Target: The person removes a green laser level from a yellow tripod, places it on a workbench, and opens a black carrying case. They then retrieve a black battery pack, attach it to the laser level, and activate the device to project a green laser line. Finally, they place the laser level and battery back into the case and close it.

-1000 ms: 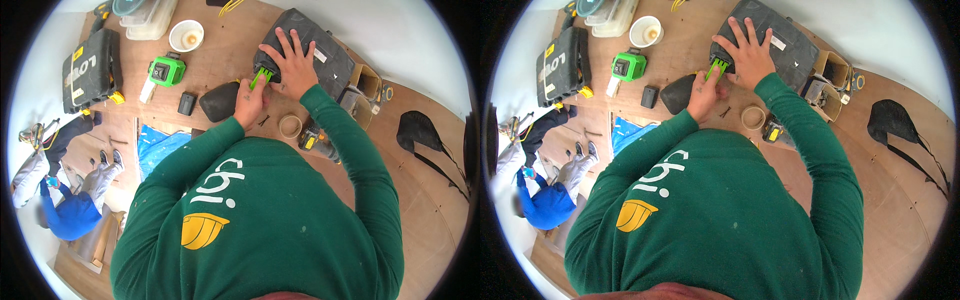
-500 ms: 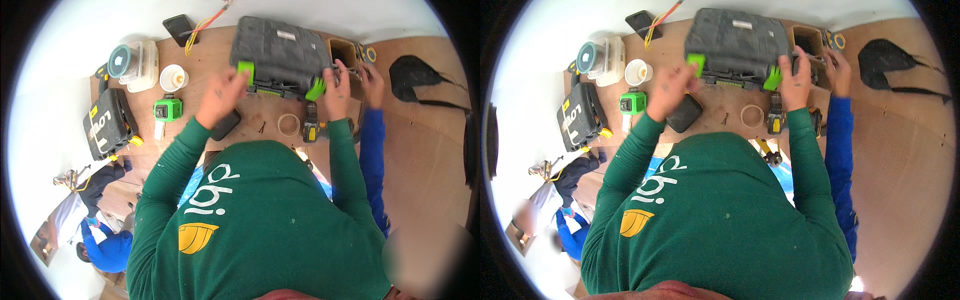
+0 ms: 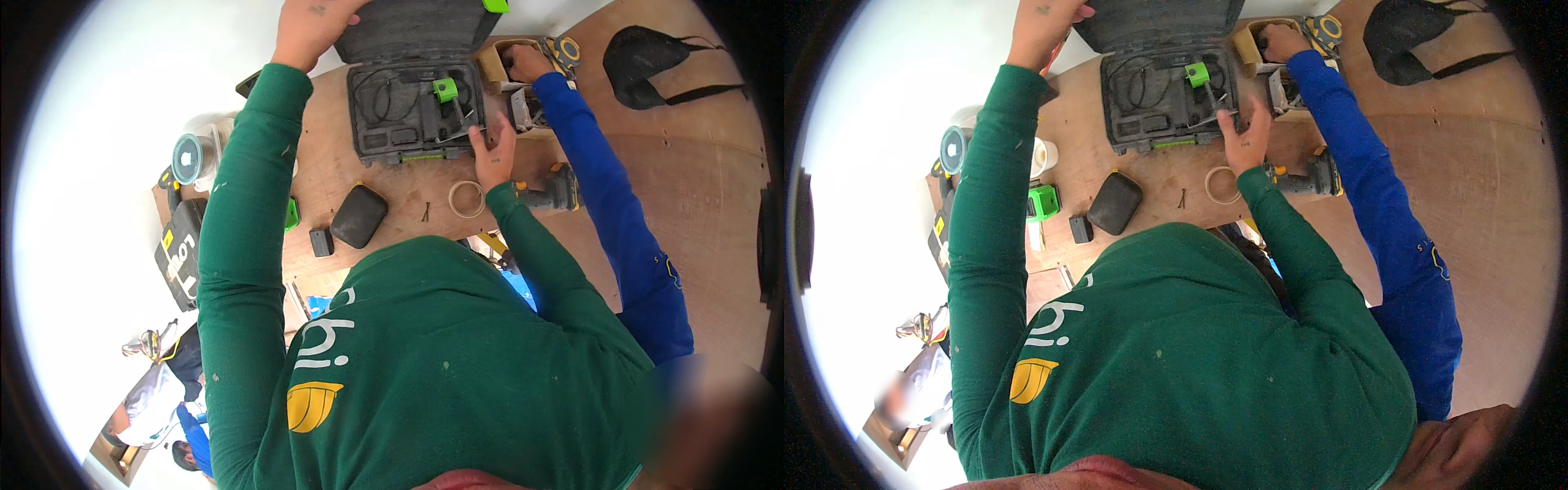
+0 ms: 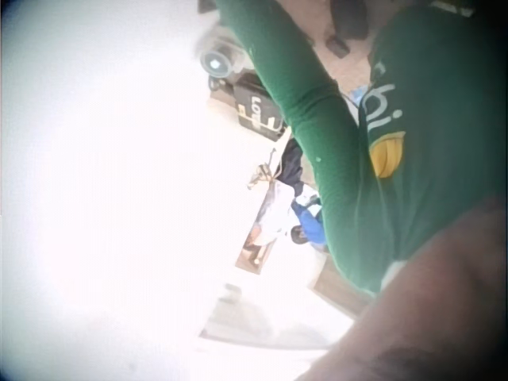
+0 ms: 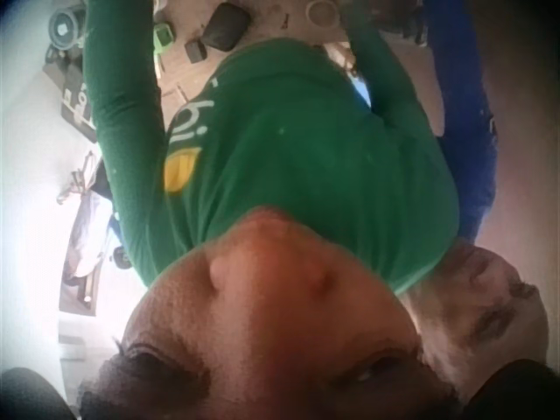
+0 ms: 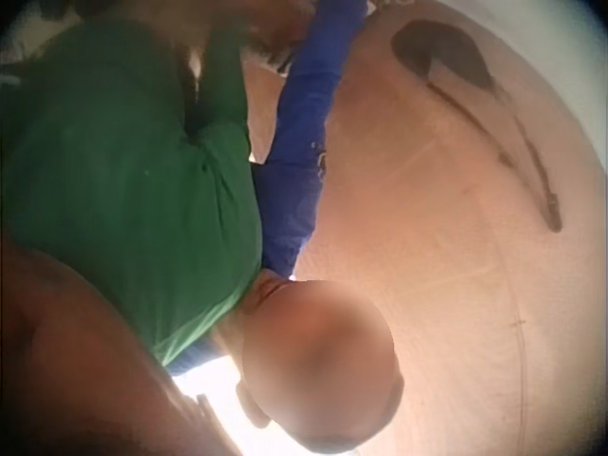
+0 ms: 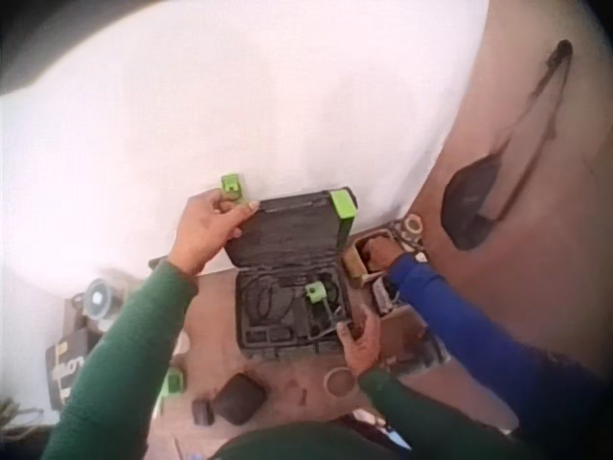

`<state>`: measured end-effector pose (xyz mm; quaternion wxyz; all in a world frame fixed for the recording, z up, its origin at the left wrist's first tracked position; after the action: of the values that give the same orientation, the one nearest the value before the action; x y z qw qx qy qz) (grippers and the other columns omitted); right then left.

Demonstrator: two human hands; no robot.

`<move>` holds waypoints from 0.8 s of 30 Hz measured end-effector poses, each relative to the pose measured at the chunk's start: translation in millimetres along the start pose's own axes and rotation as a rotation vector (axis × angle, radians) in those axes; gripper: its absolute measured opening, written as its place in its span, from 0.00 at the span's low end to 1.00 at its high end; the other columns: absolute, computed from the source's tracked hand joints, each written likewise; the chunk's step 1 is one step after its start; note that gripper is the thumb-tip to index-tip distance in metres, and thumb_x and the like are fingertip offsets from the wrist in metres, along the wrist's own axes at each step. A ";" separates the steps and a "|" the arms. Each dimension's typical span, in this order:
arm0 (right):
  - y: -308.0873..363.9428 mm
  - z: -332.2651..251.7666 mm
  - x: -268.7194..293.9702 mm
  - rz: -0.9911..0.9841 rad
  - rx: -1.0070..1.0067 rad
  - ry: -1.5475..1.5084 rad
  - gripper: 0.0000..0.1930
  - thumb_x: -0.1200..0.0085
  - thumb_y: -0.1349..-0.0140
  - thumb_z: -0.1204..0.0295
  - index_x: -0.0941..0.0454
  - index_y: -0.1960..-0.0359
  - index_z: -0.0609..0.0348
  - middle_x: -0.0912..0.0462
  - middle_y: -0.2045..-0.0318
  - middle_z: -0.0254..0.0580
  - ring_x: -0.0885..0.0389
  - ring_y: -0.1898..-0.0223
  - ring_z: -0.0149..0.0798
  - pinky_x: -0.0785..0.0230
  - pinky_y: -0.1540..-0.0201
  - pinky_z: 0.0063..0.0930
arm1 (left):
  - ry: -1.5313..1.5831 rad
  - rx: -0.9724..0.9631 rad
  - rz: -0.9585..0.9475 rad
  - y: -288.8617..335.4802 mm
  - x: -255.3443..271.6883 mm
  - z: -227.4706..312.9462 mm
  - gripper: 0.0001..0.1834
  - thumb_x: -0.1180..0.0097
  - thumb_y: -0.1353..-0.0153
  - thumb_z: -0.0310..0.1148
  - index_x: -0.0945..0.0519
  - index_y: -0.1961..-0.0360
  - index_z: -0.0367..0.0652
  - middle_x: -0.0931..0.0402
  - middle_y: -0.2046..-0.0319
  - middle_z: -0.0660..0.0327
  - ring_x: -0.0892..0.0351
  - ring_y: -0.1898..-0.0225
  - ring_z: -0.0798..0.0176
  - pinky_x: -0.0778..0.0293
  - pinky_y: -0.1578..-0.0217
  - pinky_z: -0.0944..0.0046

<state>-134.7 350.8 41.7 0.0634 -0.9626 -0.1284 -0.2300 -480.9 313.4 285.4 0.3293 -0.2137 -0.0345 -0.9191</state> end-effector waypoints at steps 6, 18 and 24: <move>16.7 -4.1 -16.3 -0.111 0.101 0.042 0.33 0.35 0.33 0.65 0.32 0.29 0.60 0.24 0.37 0.55 0.27 0.34 0.52 0.37 0.30 0.40 | 0.125 0.001 -0.031 -1.2 9.6 -18.8 0.23 0.29 0.37 0.42 0.15 0.56 0.29 0.17 0.72 0.60 0.20 0.75 0.68 0.23 0.70 0.64; -38.4 14.4 -5.3 -0.229 0.206 0.305 0.31 0.49 0.42 0.87 0.23 0.36 0.47 0.17 0.43 0.53 0.16 0.51 0.58 0.24 0.49 0.44 | -0.338 -0.075 0.002 14.8 24.6 -5.4 0.20 0.31 0.35 0.42 0.15 0.67 0.31 0.17 0.75 0.56 0.19 0.77 0.62 0.23 0.72 0.59; -42.6 -54.7 9.9 -0.177 0.462 0.442 0.31 0.45 0.42 0.84 0.26 0.33 0.54 0.25 0.33 0.57 0.20 0.41 0.60 0.28 0.38 0.48 | 0.176 0.238 0.047 12.2 46.2 -40.8 0.17 0.35 0.32 0.37 0.13 0.60 0.29 0.16 0.72 0.59 0.21 0.77 0.67 0.24 0.72 0.66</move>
<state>-161.2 383.9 97.5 0.2863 -0.8346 -0.2434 -0.4029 -520.4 268.3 266.7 0.3753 -0.0927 -0.1090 -0.9158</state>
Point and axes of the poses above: each hand's wrist, its own y-axis away from the middle knuckle, its own x-axis out of the back of the hand, z = x × y, the point moved 7 cm from there along -y, towards the middle knuckle
